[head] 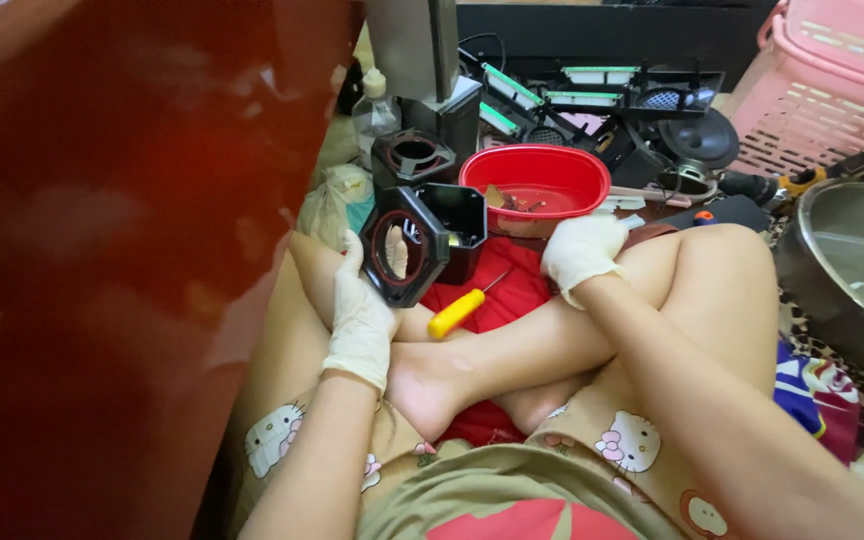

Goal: The person brushes a black plastic housing with a toothbrush and wipes it with a cloth.

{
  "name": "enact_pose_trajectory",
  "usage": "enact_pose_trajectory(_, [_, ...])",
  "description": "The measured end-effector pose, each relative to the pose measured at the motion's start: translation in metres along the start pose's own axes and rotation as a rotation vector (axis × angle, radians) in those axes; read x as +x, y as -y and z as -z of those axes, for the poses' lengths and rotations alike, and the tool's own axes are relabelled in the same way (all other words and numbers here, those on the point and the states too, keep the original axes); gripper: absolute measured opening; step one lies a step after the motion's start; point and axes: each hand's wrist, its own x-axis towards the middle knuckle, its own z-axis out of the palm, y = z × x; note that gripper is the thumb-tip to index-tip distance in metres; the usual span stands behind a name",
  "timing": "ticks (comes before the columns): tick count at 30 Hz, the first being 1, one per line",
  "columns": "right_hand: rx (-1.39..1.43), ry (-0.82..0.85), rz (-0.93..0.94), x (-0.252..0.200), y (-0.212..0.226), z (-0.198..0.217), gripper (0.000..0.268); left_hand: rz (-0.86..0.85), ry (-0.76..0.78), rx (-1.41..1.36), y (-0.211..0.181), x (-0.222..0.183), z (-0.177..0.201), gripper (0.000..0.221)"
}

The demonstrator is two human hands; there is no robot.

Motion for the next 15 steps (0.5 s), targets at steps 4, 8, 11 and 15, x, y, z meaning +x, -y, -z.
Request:
enact_pose_trajectory(4, [0.026,0.080,0.051,0.040,-0.001,-0.065,0.031,-0.009,-0.012,0.018,0.001,-0.014,-0.010,0.038])
enact_pose_trajectory(8, [0.063,0.116,-0.001,0.041,-0.011,-0.041,0.033,0.016,-0.005,0.015,0.001,-0.009,-0.007,0.038])
enact_pose_trajectory(11, [0.231,0.118,0.011,0.032,-0.026,-0.017,0.034,0.042,0.021,0.051,0.000,-0.007,-0.001,0.038])
enact_pose_trajectory(15, [0.724,0.079,0.117,0.042,-0.074,-0.007,0.034,0.098,0.103,0.129,0.007,0.007,0.002,0.035])
